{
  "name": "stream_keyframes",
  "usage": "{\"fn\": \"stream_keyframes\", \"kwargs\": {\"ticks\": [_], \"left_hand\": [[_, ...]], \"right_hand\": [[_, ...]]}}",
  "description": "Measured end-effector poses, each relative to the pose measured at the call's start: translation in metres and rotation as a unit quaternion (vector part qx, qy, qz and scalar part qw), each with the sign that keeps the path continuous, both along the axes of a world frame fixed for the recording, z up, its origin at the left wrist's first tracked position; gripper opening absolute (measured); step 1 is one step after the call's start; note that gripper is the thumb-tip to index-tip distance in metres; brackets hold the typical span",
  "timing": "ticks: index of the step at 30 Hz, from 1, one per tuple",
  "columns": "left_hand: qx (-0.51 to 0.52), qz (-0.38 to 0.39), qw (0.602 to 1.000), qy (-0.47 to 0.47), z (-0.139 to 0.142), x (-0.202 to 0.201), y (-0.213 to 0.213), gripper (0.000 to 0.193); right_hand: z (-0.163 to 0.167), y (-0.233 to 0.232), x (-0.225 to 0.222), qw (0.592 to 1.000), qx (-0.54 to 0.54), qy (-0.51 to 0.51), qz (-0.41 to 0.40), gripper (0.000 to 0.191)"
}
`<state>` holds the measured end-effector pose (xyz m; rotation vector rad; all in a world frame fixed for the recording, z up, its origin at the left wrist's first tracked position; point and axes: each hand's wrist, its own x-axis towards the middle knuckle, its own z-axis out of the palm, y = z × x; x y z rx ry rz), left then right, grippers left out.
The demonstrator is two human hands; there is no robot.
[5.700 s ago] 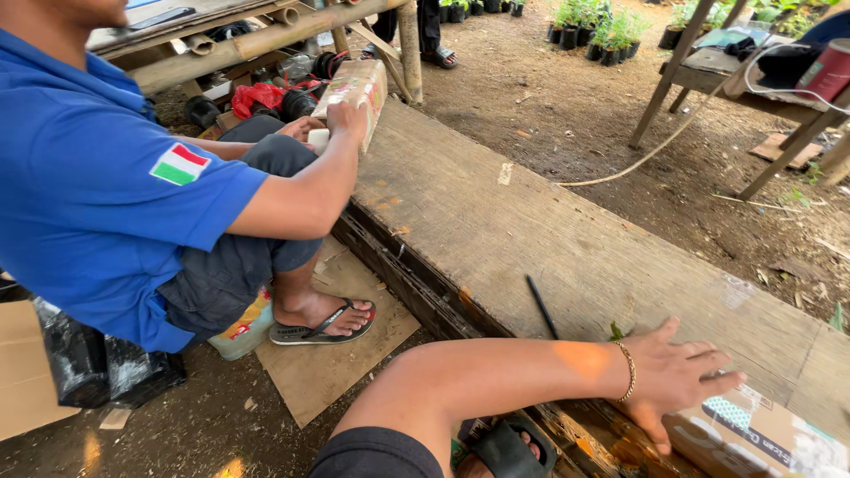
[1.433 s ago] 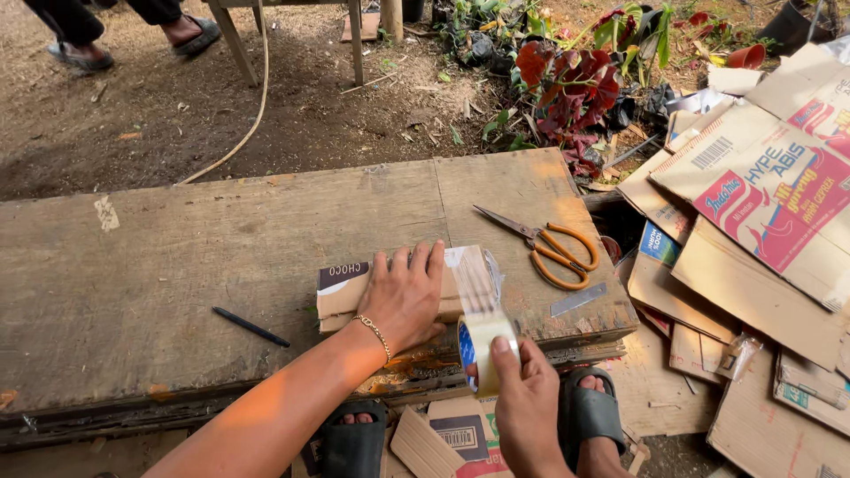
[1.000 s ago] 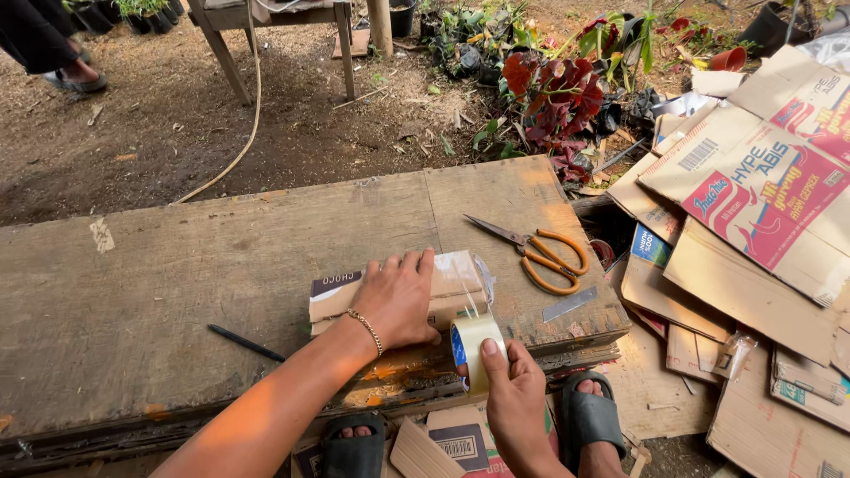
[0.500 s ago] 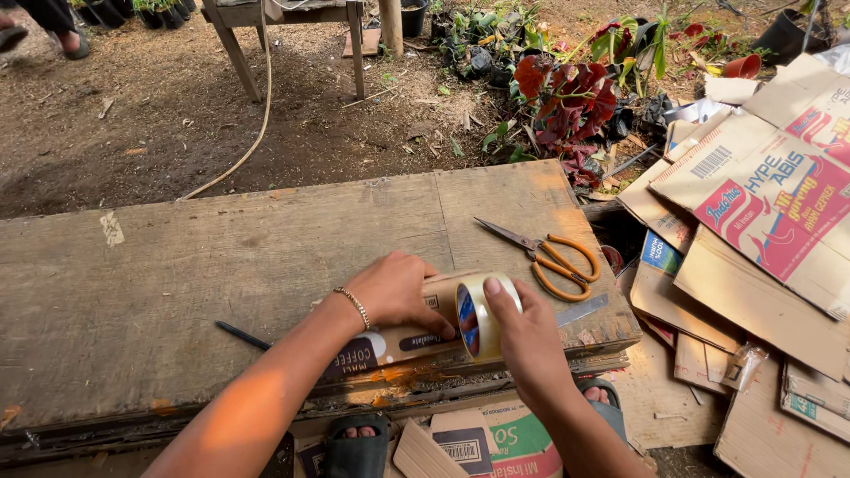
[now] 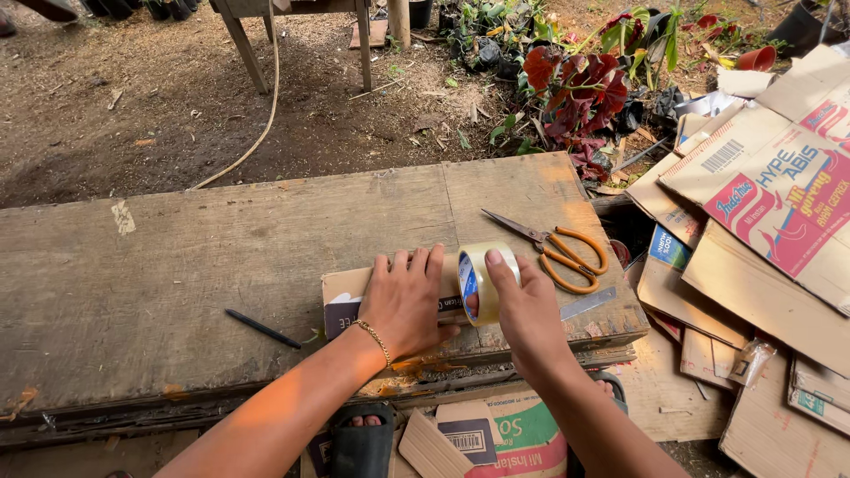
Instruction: The person tapes a small cardboard box containing a potted plant on a wooden workbench. They then cut a piece of cardboard with a knife and place it into the box to secure the plant.
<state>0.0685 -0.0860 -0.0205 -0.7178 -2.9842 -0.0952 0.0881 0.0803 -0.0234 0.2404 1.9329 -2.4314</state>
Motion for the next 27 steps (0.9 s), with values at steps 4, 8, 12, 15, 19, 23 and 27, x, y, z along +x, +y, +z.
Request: {"fn": "stream_keyframes", "kwargs": {"ticks": [4, 8, 12, 15, 19, 23, 27], "left_hand": [[-0.006, 0.026, 0.997, -0.073, 0.004, -0.006, -0.002, 0.112], [-0.029, 0.026, 0.996, -0.085, 0.006, -0.013, -0.001, 0.113], [-0.049, 0.025, 0.995, -0.087, 0.005, -0.013, 0.001, 0.11], [-0.052, 0.027, 0.994, -0.087, 0.003, -0.015, 0.0, 0.106], [-0.045, 0.019, 0.994, -0.101, 0.002, -0.022, 0.0, 0.109], [-0.047, 0.029, 0.988, -0.144, 0.009, -0.031, 0.001, 0.109], [-0.023, 0.038, 0.983, -0.179, 0.017, -0.03, 0.002, 0.109]], "right_hand": [[-0.008, 0.003, 0.022, 0.999, 0.006, -0.05, 0.0, 0.037], [-0.026, 0.01, 0.043, 0.997, 0.02, -0.07, -0.006, 0.033], [-0.053, 0.008, 0.056, 0.996, 0.025, -0.085, -0.035, 0.029], [-0.072, 0.005, 0.058, 0.997, 0.025, -0.066, -0.037, 0.029], [-0.086, 0.006, 0.055, 0.997, 0.017, -0.071, -0.039, 0.03], [-0.079, 0.008, 0.046, 0.997, 0.022, -0.068, -0.027, 0.03], [-0.054, 0.015, 0.044, 0.994, -0.001, -0.109, -0.002, 0.032]]}}
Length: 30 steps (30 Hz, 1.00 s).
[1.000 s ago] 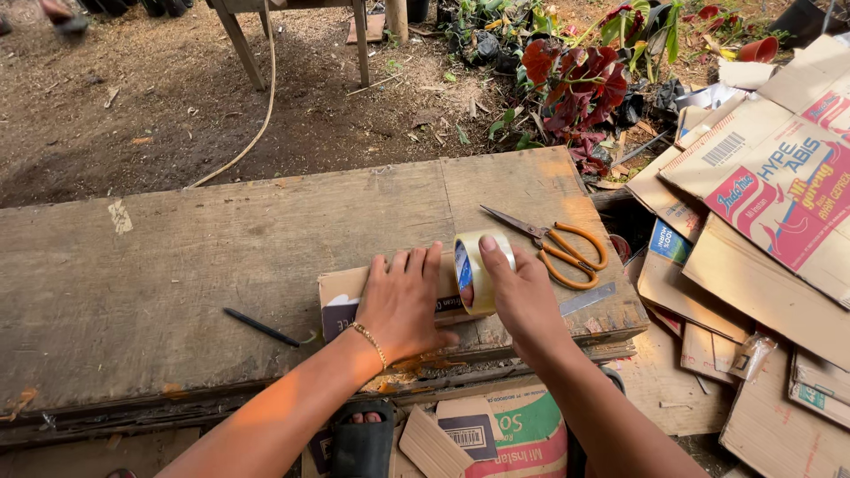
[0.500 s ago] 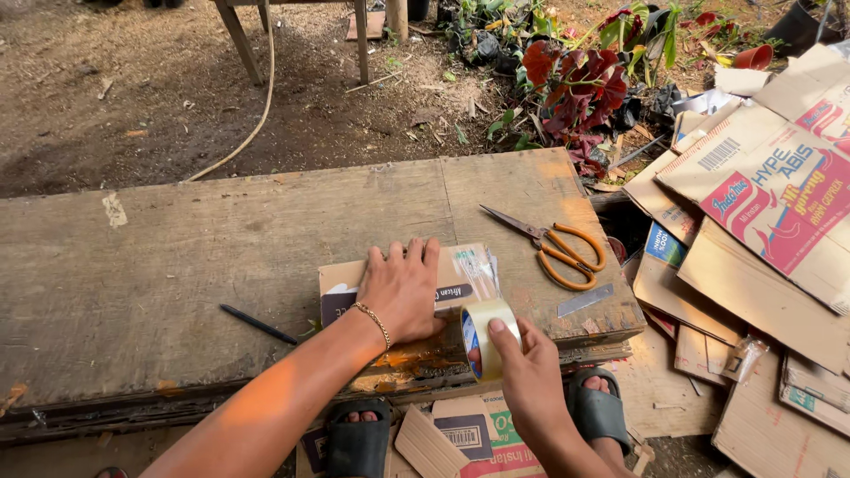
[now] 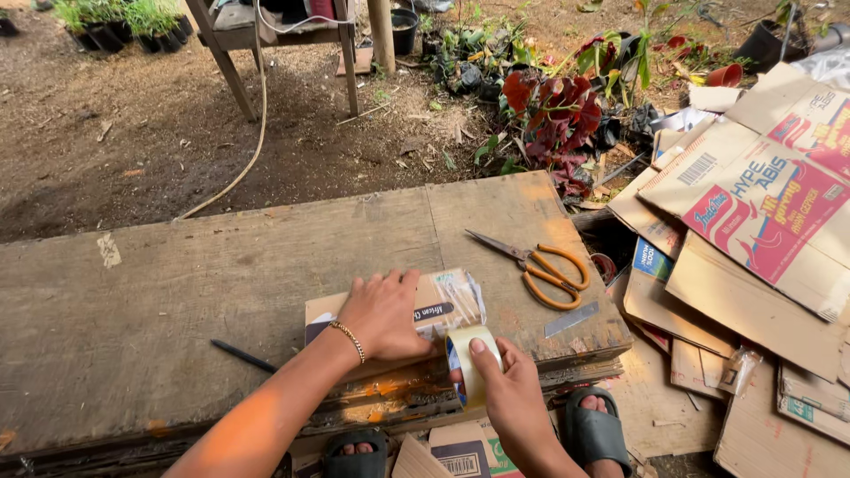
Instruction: The person tapes a small cardboard box containing a potted plant on a wooden workbench. They then cut a piece of cardboard with a knife and place it into the box to secure the plant.
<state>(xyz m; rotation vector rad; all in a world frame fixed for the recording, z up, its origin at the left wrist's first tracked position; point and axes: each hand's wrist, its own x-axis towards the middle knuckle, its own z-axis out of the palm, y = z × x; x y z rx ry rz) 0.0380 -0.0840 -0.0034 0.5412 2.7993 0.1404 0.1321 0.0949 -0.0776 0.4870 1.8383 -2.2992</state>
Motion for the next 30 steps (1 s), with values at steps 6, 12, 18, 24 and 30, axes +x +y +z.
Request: {"fn": "stream_keyframes", "kwargs": {"ticks": [6, 12, 18, 24, 30], "left_hand": [[0.082, -0.024, 0.991, -0.103, -0.002, -0.001, -0.005, 0.098], [0.141, -0.075, 0.976, -0.15, -0.025, -0.018, -0.009, 0.121], [0.182, -0.178, 0.958, -0.134, -0.051, -0.035, -0.016, 0.12], [0.344, -0.242, 0.89, -0.175, -0.046, -0.041, -0.018, 0.096], [0.155, -0.102, 0.981, -0.047, -0.014, -0.02, -0.019, 0.063]], "right_hand": [[0.037, 0.018, 0.014, 0.998, -0.027, -0.003, 0.058, 0.035], [0.057, 0.015, -0.004, 0.997, -0.013, -0.017, 0.08, 0.035], [0.069, 0.008, -0.016, 0.996, 0.005, -0.026, 0.084, 0.036], [0.074, 0.004, -0.03, 0.995, 0.013, -0.028, 0.099, 0.039], [0.076, 0.002, -0.048, 0.989, -0.004, 0.08, 0.123, 0.032]]}}
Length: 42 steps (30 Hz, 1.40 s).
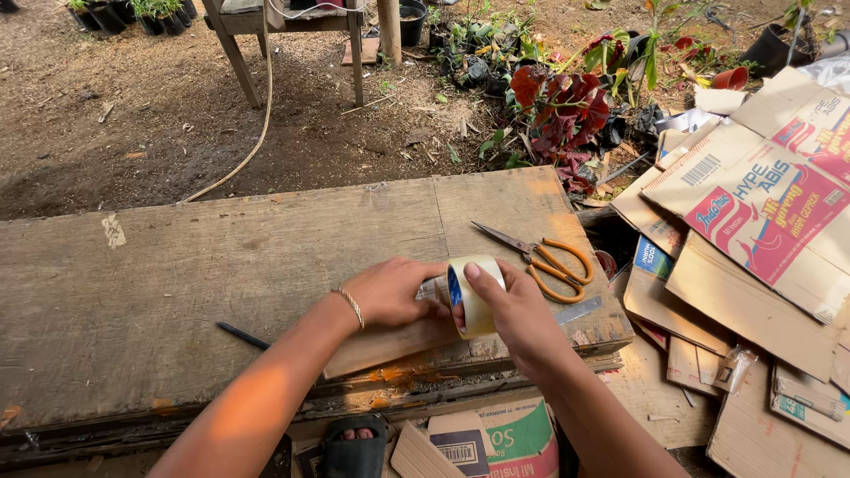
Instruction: The person tapes a small cardboard box containing a potted plant on a wooden workbench. They then cut a piece of cardboard with a knife and place it into the box to secure the plant.
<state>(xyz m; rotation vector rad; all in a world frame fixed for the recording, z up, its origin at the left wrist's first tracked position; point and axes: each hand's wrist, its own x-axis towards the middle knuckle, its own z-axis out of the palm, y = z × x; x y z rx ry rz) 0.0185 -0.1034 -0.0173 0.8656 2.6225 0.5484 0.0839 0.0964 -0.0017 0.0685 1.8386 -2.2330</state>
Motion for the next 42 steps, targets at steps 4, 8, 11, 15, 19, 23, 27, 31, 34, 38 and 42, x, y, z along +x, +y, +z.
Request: {"fn": "stream_keyframes", "kwargs": {"ticks": [4, 8, 11, 15, 19, 23, 27, 31, 34, 38, 42], "left_hand": [[0.02, 0.078, 0.983, 0.163, 0.004, 0.037, 0.004, 0.075], [-0.021, 0.049, 0.961, 0.27, 0.0, 0.055, 0.015, 0.112], [-0.091, 0.086, 0.965, 0.231, -0.003, 0.052, 0.025, 0.128], [-0.144, 0.101, 0.973, 0.152, -0.003, 0.036, 0.028, 0.118], [-0.137, 0.113, 0.975, 0.131, -0.001, 0.029, 0.028, 0.113], [-0.154, 0.114, 0.974, 0.118, 0.003, 0.027, 0.027, 0.112], [-0.161, 0.113, 0.975, 0.101, 0.005, 0.027, 0.027, 0.112], [-0.159, 0.114, 0.976, 0.094, 0.004, 0.027, 0.029, 0.114], [-0.167, 0.113, 0.975, 0.098, 0.002, 0.025, 0.03, 0.117], [-0.167, 0.111, 0.976, 0.088, -0.001, 0.022, 0.029, 0.119], [-0.167, 0.11, 0.976, 0.08, 0.004, 0.019, 0.028, 0.12]], "right_hand": [[-0.002, -0.003, -0.015, 1.0, 0.005, 0.026, 0.003, 0.038], [-0.01, -0.006, -0.028, 1.0, 0.013, 0.004, -0.027, 0.037], [-0.021, -0.01, -0.035, 0.995, 0.059, 0.035, -0.074, 0.037], [-0.037, -0.009, -0.034, 0.982, 0.094, 0.135, -0.094, 0.039], [-0.041, -0.009, -0.025, 0.987, 0.04, 0.113, -0.11, 0.028], [-0.037, -0.01, -0.001, 0.977, 0.073, 0.134, -0.151, 0.031], [-0.046, -0.004, 0.037, 0.983, 0.05, 0.041, -0.173, 0.031], [-0.075, -0.005, 0.057, 0.978, 0.027, 0.015, -0.205, 0.03], [-0.105, -0.008, 0.064, 0.972, -0.008, 0.006, -0.235, 0.029], [-0.141, -0.005, 0.064, 0.972, 0.007, 0.046, -0.232, 0.029], [-0.153, -0.003, 0.059, 0.972, 0.011, 0.087, -0.218, 0.03]]}}
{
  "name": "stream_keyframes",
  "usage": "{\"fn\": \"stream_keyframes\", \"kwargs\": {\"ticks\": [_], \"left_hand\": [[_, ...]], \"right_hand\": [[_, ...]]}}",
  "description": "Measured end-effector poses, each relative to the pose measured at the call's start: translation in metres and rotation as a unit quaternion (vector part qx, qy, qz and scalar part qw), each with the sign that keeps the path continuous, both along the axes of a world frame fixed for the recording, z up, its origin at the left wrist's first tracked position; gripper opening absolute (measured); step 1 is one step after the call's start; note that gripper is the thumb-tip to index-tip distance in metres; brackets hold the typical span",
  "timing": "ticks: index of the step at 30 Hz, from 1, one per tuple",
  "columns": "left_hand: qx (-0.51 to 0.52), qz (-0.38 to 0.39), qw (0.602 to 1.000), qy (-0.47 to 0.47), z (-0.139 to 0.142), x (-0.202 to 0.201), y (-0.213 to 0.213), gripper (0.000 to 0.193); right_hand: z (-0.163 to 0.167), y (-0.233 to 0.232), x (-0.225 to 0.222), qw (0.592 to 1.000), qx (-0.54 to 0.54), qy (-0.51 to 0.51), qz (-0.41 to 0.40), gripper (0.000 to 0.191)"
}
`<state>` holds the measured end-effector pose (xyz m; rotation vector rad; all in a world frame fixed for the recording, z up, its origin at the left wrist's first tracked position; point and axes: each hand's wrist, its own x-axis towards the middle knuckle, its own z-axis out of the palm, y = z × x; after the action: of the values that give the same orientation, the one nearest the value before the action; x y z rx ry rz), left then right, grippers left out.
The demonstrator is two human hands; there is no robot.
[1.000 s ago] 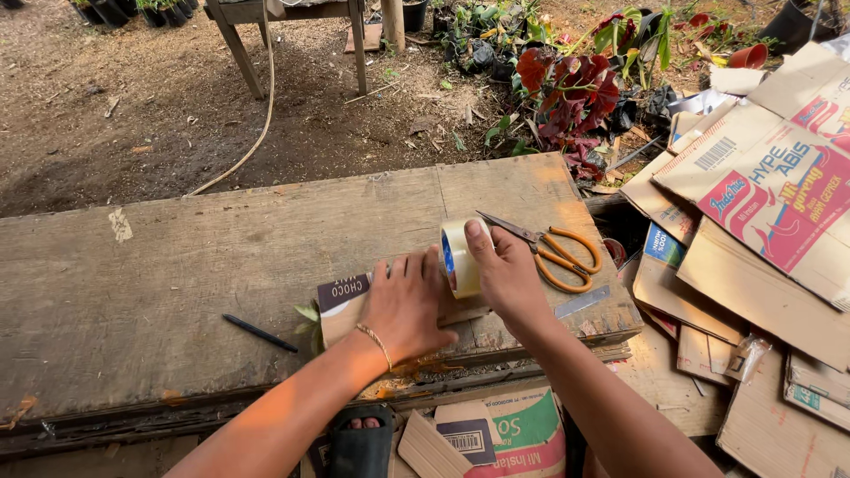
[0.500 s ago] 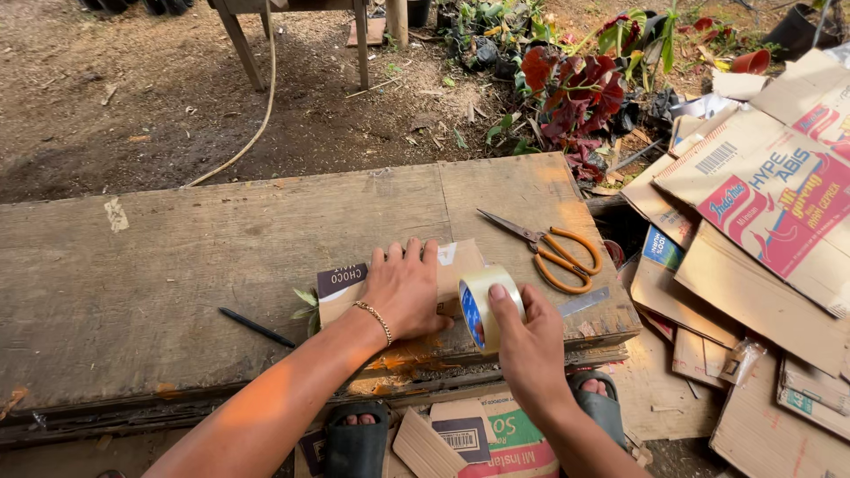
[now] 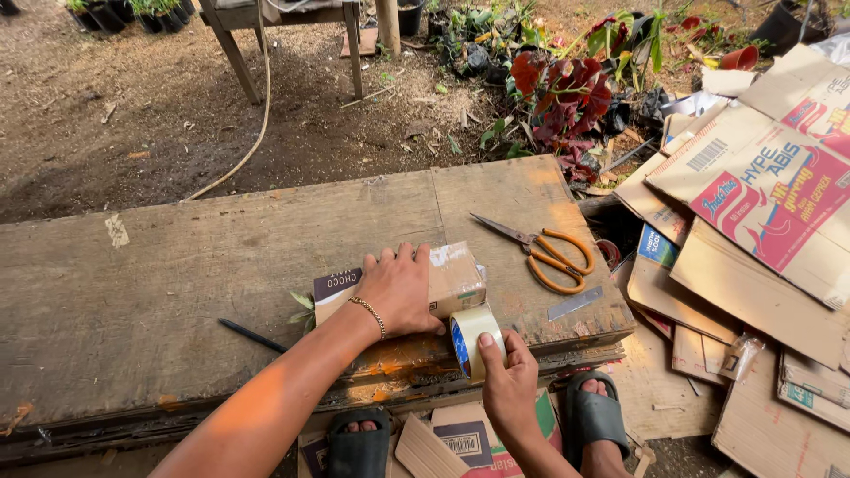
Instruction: The person tapes a small cardboard box containing a potted plant on a wooden workbench. They then cut a piece of cardboard with a knife and place it into the box to secure the plant.
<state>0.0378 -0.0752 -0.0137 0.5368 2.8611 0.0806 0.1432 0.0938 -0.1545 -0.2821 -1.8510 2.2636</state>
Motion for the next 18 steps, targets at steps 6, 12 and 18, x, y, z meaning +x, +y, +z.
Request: {"fn": "stream_keyframes", "kwargs": {"ticks": [6, 12, 18], "left_hand": [[0.054, 0.001, 0.997, -0.059, 0.004, -0.016, -0.004, 0.13], [0.15, -0.094, 0.968, -0.18, -0.024, -0.03, -0.012, 0.145], [0.186, -0.126, 0.92, -0.321, -0.044, -0.051, -0.012, 0.137]], "right_hand": [[0.043, 0.006, -0.01, 0.999, -0.018, -0.047, 0.018, 0.03], [0.1, 0.021, 0.006, 0.989, -0.02, -0.128, 0.069, 0.033], [0.125, 0.016, -0.004, 0.984, -0.019, -0.149, 0.093, 0.041]]}}
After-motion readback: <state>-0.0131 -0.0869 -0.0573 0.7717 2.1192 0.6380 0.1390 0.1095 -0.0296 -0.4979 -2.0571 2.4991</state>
